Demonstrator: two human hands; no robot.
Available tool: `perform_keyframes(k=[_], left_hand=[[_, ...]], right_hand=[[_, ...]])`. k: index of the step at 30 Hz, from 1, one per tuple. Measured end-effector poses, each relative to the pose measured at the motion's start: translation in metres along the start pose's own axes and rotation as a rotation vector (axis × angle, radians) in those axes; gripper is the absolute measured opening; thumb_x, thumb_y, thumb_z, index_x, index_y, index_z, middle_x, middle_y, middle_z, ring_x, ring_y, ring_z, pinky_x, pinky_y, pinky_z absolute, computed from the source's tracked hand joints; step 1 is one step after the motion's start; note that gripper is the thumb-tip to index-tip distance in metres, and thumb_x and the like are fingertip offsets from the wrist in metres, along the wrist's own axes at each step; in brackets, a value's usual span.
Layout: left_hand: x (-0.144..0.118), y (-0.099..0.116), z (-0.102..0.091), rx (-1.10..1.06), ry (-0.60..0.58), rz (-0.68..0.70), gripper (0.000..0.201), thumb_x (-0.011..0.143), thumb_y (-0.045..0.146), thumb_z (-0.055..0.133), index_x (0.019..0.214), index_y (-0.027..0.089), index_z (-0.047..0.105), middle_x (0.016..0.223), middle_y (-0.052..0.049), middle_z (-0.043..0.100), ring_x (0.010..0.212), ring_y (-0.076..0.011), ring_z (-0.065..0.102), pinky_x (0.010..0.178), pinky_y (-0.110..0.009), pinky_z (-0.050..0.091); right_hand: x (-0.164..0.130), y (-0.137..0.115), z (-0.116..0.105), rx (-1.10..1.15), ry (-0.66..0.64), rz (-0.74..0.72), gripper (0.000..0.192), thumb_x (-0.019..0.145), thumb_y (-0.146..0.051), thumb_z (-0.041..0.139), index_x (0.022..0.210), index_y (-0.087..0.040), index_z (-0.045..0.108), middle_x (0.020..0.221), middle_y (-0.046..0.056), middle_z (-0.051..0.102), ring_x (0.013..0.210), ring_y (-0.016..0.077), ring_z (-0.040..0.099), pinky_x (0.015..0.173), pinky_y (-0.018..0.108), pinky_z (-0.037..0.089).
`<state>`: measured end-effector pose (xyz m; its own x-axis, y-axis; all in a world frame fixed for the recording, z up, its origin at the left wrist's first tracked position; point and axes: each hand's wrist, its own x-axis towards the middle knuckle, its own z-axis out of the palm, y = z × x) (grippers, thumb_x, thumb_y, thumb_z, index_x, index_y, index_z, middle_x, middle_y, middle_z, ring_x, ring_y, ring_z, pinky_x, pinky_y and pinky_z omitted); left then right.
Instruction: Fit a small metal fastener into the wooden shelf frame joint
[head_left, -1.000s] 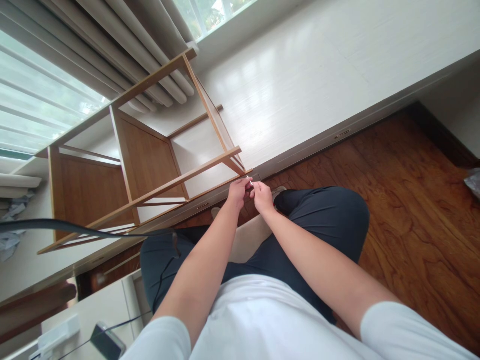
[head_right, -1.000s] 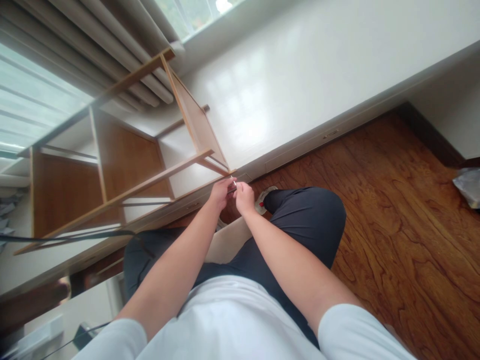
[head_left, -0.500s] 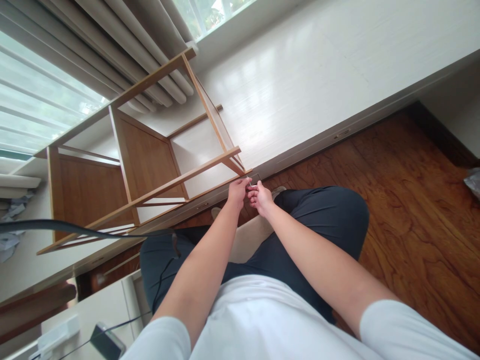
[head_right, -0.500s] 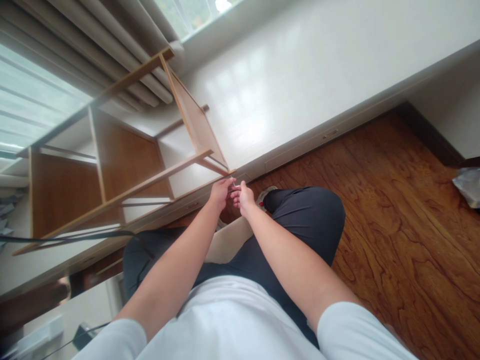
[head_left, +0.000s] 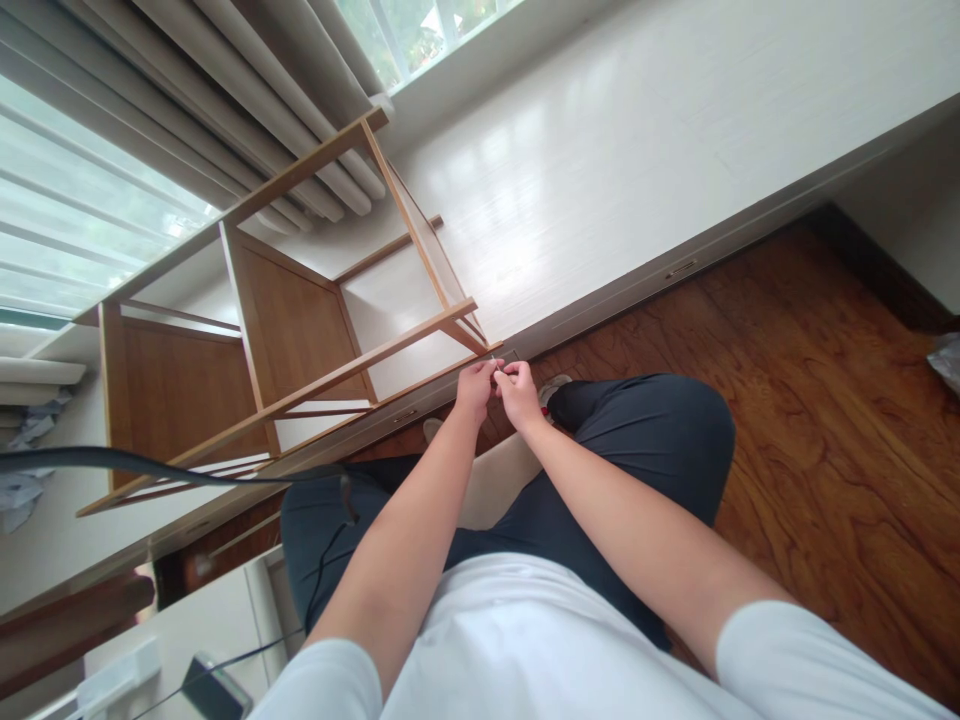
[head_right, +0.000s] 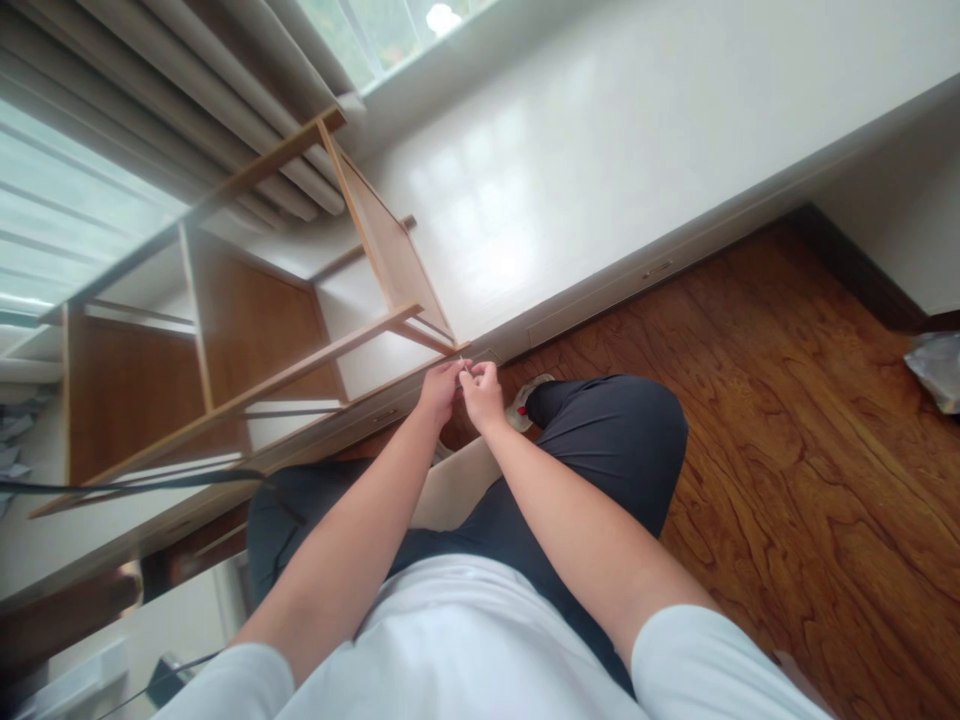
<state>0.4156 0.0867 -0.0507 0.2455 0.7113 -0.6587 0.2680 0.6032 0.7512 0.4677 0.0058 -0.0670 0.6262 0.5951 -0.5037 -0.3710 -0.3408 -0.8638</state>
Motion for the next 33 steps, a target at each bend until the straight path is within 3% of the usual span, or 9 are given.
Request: perform_keyframes(k=[8, 22, 33], left_hand=[[0.0076, -0.0038, 0.0013, -0.067, 0.007, -0.017, 0.018, 0.079, 0.028, 0.079, 0.087, 0.012, 0.08, 0.071, -0.006, 0.072, 0.062, -0.0136, 0.063, 0.065, -0.028, 0.053], [0.0067, -0.0032, 0.0033, -0.106, 0.016, -0.019, 0.015, 0.076, 0.026, 0.082, 0.081, 0.013, 0.077, 0.074, -0.006, 0.073, 0.064, -0.0134, 0.064, 0.067, -0.028, 0.054], [0.0087, -0.0076, 0.0009, -0.092, 0.031, -0.023, 0.012, 0.081, 0.026, 0.077, 0.085, 0.014, 0.077, 0.079, -0.007, 0.074, 0.068, -0.0142, 0.066, 0.067, -0.027, 0.053]], right_hand=[[-0.0062, -0.0081, -0.0018, -0.201, 0.019, -0.085, 0.026, 0.082, -0.046, 0.058, 0.095, -0.028, 0.046, 0.067, -0.006, 0.059, 0.067, 0.0216, 0.059, 0.07, 0.032, 0.04], [-0.0032, -0.0041, -0.0027, -0.285, 0.034, -0.109, 0.022, 0.085, -0.048, 0.057, 0.092, -0.028, 0.049, 0.07, -0.003, 0.062, 0.07, 0.023, 0.062, 0.071, 0.032, 0.041], [-0.0029, -0.0019, -0.0033, -0.336, 0.027, -0.13, 0.021, 0.09, -0.045, 0.058, 0.094, -0.025, 0.061, 0.075, 0.001, 0.069, 0.073, 0.0228, 0.065, 0.073, 0.032, 0.046]])
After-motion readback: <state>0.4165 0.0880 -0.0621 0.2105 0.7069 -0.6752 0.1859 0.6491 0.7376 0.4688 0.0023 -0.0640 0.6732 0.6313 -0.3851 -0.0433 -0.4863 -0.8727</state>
